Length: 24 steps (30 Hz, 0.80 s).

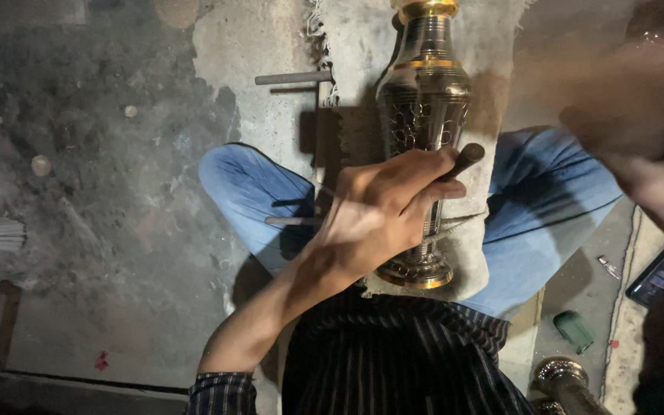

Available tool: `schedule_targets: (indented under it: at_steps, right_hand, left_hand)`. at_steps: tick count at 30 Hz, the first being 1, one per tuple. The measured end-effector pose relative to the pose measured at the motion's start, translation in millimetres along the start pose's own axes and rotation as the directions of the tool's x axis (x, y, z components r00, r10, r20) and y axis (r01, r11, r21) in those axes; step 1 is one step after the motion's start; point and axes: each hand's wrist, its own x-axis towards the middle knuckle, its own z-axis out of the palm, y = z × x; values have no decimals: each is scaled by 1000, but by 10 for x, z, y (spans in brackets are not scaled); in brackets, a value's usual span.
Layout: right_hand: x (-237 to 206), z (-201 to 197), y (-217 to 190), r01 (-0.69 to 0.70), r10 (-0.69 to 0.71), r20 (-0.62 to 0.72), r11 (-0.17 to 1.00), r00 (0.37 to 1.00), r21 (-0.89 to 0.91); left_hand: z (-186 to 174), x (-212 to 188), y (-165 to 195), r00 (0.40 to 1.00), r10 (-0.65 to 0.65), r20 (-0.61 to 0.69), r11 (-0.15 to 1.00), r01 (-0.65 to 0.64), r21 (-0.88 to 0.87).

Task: The person sits cross-legged on the floor with an engraved brass vase braced against their legs and a cloth. They hold a small punch against the vase surface and strike it with a wooden mallet, repositioning the punch repeatedly to work the decorative pattern around the vase body.

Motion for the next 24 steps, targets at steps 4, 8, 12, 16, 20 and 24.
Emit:
schedule_targets:
  at_steps: [4,8,12,16,20,24]
  right_hand:
    - [172,169,-164,-249,272,-71,939,960,237]
    - [24,-21,-296,-104,102,23,976,995,190]
    - [-188,86,-81,-244,244,14,970,970,-7]
    - [-274,157,-22,-318,318,-5,946,948,-62]
    - [-123,73,-362,-311,310,-19,951,950,-1]
    - [-57,89,-592,-88,91,-301,996,949,22]
  left_hand:
    - [-33,27,47,1000,-1,11,1000,1,-3]
    - [-16,85,41,997,3,71,997,-8,74]
    - [-38,115,32,956,-163,245,986,167,5]
    - [-96,160,47,972,-65,226,995,47,83]
    - [-137,201,84,955,-109,274,992,122,-32]
    - [-120,255,70,950,-101,295,994,110,-11]
